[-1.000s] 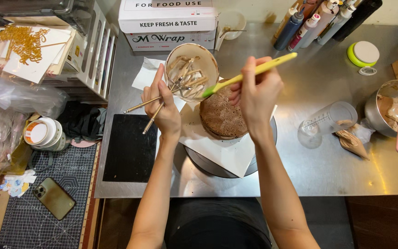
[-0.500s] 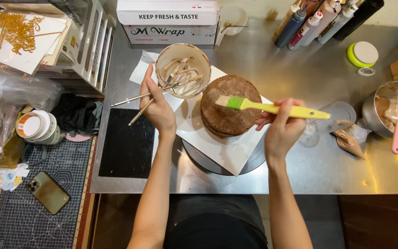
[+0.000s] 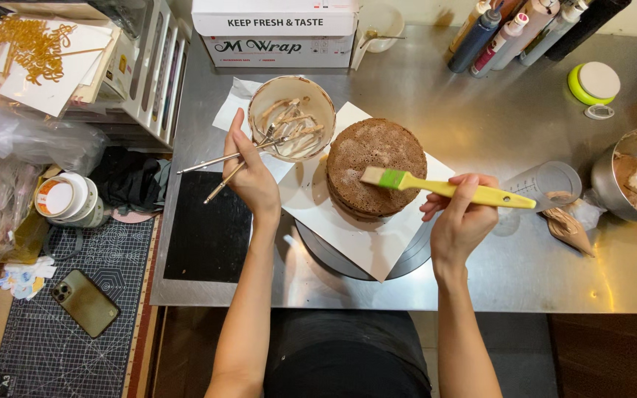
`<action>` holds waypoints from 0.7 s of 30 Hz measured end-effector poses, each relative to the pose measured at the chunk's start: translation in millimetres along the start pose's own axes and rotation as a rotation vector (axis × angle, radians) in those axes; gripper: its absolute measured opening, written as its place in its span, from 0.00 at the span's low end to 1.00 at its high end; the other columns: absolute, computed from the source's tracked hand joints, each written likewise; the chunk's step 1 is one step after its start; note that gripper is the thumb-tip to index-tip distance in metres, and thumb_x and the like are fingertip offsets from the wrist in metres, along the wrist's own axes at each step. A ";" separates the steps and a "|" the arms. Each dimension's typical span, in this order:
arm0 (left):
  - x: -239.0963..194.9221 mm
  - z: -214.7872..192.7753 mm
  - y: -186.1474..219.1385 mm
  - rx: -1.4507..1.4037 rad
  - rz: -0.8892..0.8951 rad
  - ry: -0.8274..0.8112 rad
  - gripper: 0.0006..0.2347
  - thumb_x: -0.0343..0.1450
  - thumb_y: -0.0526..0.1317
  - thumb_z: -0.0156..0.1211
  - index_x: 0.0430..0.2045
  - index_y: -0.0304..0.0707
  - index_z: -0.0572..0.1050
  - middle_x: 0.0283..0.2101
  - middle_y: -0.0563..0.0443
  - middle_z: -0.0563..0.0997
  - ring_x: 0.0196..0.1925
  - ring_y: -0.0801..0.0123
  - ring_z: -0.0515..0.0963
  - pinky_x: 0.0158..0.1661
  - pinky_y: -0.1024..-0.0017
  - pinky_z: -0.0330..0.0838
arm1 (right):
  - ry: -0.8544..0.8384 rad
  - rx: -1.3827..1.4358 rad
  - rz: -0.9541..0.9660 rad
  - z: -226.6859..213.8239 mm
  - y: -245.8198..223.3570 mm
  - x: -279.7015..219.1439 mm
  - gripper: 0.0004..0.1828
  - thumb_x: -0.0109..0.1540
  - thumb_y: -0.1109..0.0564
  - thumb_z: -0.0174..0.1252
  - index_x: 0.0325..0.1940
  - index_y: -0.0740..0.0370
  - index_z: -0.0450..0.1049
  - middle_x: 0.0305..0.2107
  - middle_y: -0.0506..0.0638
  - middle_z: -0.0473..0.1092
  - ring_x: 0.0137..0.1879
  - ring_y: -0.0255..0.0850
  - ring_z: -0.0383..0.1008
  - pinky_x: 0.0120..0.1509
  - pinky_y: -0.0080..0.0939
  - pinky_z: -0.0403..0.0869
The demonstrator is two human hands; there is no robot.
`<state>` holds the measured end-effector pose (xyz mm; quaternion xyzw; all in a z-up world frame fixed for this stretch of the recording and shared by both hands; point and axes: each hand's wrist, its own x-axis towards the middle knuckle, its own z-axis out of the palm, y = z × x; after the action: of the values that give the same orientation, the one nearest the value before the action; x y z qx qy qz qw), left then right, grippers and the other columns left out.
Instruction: The person pipes chocolate frosting onto a cake layer, spreads it evenly with a spatula, places a second cake layer on top, and brushes a liquid over the top surface. The process is performed on a rotating turntable in a kitchen workspace.
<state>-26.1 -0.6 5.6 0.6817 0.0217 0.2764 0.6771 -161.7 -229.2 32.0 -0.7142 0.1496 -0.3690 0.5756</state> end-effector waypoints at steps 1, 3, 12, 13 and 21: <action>0.3 0.9 0.4 -0.002 0.038 0.001 0.18 0.83 0.41 0.39 0.61 0.27 0.71 0.63 0.40 0.78 0.57 0.62 0.79 0.58 0.68 0.72 | 0.013 0.051 -0.014 1.3 -0.1 4.7 0.16 0.78 0.53 0.43 0.44 0.68 0.65 0.23 0.54 0.71 0.24 0.36 0.74 0.25 0.33 0.72; 0.3 2.0 1.2 -0.007 0.112 0.003 0.18 0.84 0.41 0.39 0.62 0.26 0.71 0.63 0.39 0.78 0.64 0.62 0.78 0.64 0.68 0.70 | -0.021 -0.098 0.002 5.2 -1.4 13.3 0.16 0.77 0.53 0.44 0.42 0.68 0.67 0.22 0.54 0.71 0.23 0.36 0.74 0.24 0.33 0.72; 4.1 4.8 5.7 -0.028 0.102 -0.020 0.19 0.84 0.42 0.39 0.62 0.26 0.70 0.63 0.40 0.77 0.64 0.62 0.78 0.64 0.67 0.71 | -0.275 0.004 0.008 49.2 -0.6 51.1 0.16 0.75 0.53 0.44 0.42 0.67 0.69 0.21 0.54 0.73 0.21 0.34 0.74 0.22 0.32 0.73; 3.9 5.8 5.7 -0.027 0.104 -0.018 0.19 0.84 0.42 0.39 0.62 0.26 0.70 0.63 0.40 0.77 0.64 0.62 0.78 0.64 0.67 0.71 | -0.311 -0.073 0.004 53.2 2.5 53.0 0.17 0.75 0.53 0.44 0.41 0.67 0.70 0.20 0.54 0.73 0.20 0.34 0.73 0.21 0.32 0.73; 13.5 10.1 -11.4 0.011 0.140 0.034 0.18 0.84 0.42 0.39 0.59 0.25 0.73 0.61 0.39 0.79 0.63 0.60 0.78 0.64 0.66 0.70 | -0.237 -0.041 -0.039 49.5 14.0 74.2 0.16 0.76 0.53 0.45 0.41 0.67 0.69 0.21 0.51 0.73 0.22 0.33 0.73 0.24 0.31 0.72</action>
<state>-6.6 -3.4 0.4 0.6805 -0.0130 0.3345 0.6519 -73.4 -245.5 42.1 -0.7671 0.0742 -0.2901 0.5674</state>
